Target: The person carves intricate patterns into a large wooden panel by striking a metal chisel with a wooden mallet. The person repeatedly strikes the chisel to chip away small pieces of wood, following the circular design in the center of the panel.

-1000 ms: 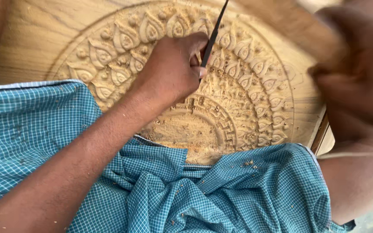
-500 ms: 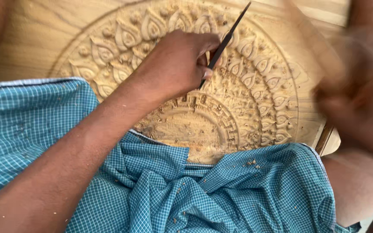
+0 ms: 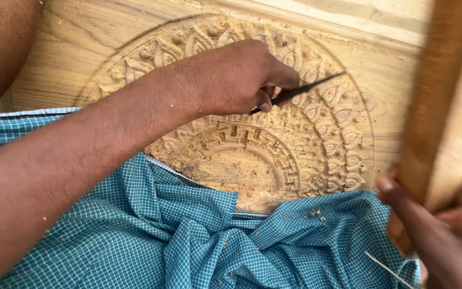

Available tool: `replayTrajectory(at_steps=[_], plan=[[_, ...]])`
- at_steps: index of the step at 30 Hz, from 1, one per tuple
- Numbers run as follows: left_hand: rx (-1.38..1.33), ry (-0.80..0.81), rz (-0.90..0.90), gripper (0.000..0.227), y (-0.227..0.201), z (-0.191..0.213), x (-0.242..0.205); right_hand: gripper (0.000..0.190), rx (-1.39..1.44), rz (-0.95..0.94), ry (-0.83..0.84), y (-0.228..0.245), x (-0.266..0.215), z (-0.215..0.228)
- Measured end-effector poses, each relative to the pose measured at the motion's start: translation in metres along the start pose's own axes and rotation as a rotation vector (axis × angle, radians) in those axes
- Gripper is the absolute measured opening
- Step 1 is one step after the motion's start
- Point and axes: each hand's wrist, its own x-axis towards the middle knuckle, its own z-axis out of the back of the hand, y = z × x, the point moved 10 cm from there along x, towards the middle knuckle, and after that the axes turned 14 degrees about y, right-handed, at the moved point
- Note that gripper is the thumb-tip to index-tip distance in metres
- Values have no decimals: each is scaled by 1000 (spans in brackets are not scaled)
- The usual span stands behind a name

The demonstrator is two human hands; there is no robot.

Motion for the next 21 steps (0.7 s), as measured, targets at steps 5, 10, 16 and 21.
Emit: replayTrajectory(at_steps=[5,10,16,21], plan=[[2,114,-15,25,-8,2,-2,21,128,-152,-55,-80,3,26],[37,269,122,20,-4,-7,11,27,13,-183,20,-143,29,38],[85,136,60,32,1,-5,17,39,-135,-230,41,-140,49,46],[-60,126,197,36,10,-4,14,49,-331,-74,71,-73,92,49]])
